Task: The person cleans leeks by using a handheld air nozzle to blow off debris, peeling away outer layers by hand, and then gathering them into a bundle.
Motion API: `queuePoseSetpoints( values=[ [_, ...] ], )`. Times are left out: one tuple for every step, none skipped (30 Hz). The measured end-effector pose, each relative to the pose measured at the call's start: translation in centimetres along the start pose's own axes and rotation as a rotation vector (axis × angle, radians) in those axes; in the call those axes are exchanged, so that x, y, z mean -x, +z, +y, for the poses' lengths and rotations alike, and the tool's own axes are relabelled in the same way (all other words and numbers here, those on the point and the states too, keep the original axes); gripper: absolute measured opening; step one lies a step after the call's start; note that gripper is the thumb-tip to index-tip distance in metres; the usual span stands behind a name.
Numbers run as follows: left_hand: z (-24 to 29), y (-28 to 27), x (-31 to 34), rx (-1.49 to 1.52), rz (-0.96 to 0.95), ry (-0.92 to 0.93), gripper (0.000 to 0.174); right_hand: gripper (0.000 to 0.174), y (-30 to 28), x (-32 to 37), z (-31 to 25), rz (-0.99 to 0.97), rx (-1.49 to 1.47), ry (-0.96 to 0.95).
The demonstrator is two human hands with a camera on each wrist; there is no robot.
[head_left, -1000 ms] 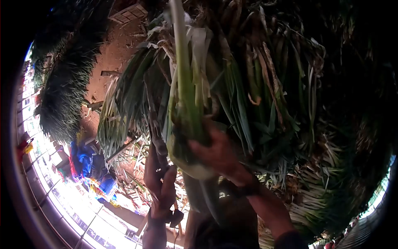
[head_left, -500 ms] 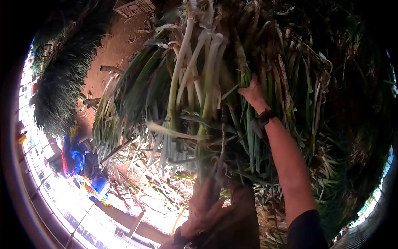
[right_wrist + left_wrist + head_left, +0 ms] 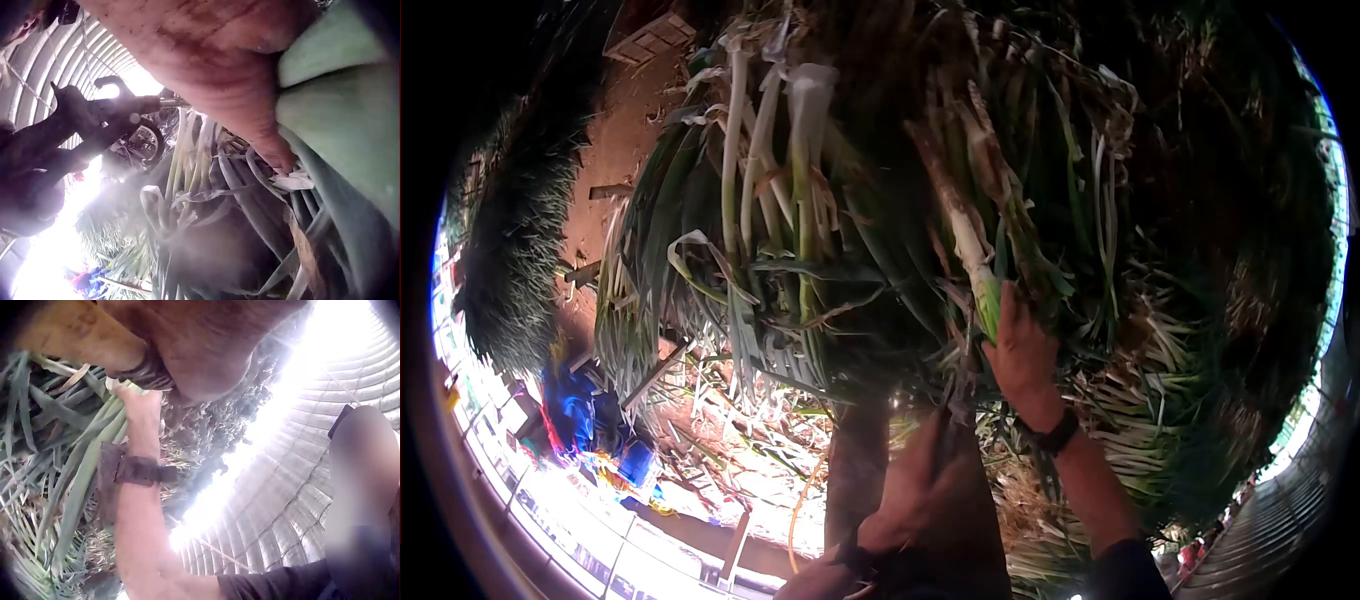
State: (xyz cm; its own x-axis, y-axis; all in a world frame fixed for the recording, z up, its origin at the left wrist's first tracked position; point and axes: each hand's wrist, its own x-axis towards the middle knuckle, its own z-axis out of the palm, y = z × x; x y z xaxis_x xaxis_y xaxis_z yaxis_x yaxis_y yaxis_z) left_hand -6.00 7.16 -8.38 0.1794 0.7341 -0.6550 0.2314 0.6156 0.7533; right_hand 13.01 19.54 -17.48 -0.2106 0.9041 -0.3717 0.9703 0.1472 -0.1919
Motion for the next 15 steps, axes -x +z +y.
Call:
queuePoseSetpoints(
  values=[
    [-0.4, 0.8, 0.4, -0.017, 0.002, -0.002, 0.073, 0.102, 0.1, 1.0, 0.1, -0.039, 0.014, 0.024],
    [-0.9, 1.6, 0.5, -0.027, -0.003, -0.002, 0.073, 0.103, 0.4, 1.9, 0.2, -0.079, 0.025, 0.047],
    [-1.3, 2.4, 0.5, -0.027, 0.024, 0.076, 0.072, 0.105, 1.3, 2.7, 0.7, -0.096, 0.090, 0.057],
    [-1.2, 3.0, 0.5, -0.027, 0.051, 0.153, 0.071, 0.105, 1.2, 3.2, 0.8, -0.093, 0.083, 0.063],
    [-1.0, 3.6, 0.3, -0.034, 0.046, 0.153, 0.071, 0.106, 1.1, 3.7, 0.8, -0.122, 0.096, 0.079],
    [-0.6, 4.0, -0.2, -0.062, 0.053, 0.091, 0.069, 0.107, 1.0, 4.0, 0.9, -0.150, 0.109, 0.093],
    [-0.2, 4.3, -0.7, -0.090, 0.061, 0.028, 0.067, 0.107, 0.9, 4.3, 1.1, -0.149, 0.103, 0.096],
    [0.3, 4.3, -1.5, -0.096, 0.060, 0.027, 0.067, 0.107, 0.8, 4.5, 1.2, -0.157, 0.098, 0.090],
    [1.1, 4.2, -2.4, -0.046, 0.097, -0.017, 0.065, 0.108, 0.8, 4.7, 1.4, -0.167, 0.092, 0.081],
    [1.6, 4.1, -3.2, 0.002, 0.138, -0.063, 0.063, 0.108, 0.9, 4.9, 1.6, -0.171, 0.083, 0.079],
    [0.6, 4.2, -4.5, -0.078, 0.206, 0.007, 0.058, 0.108, 1.1, 5.1, 1.9, -0.162, 0.062, 0.072],
    [0.1, 4.2, -5.7, -0.083, 0.210, 0.000, 0.058, 0.108, 1.2, 5.3, 2.3, -0.155, 0.043, 0.066],
    [0.4, 3.7, -7.5, -0.022, 0.242, 0.011, 0.057, 0.108, 1.0, 5.3, 2.7, -0.157, 0.038, 0.063],
    [0.5, 3.3, -9.1, 0.042, 0.274, 0.022, 0.056, 0.110, 0.5, 5.1, 3.1, -0.183, -0.048, 0.057],
    [0.2, 2.8, -10.6, 0.041, 0.275, 0.020, 0.056, 0.111, 0.3, 4.9, 3.7, -0.210, -0.132, 0.051]
  ],
)
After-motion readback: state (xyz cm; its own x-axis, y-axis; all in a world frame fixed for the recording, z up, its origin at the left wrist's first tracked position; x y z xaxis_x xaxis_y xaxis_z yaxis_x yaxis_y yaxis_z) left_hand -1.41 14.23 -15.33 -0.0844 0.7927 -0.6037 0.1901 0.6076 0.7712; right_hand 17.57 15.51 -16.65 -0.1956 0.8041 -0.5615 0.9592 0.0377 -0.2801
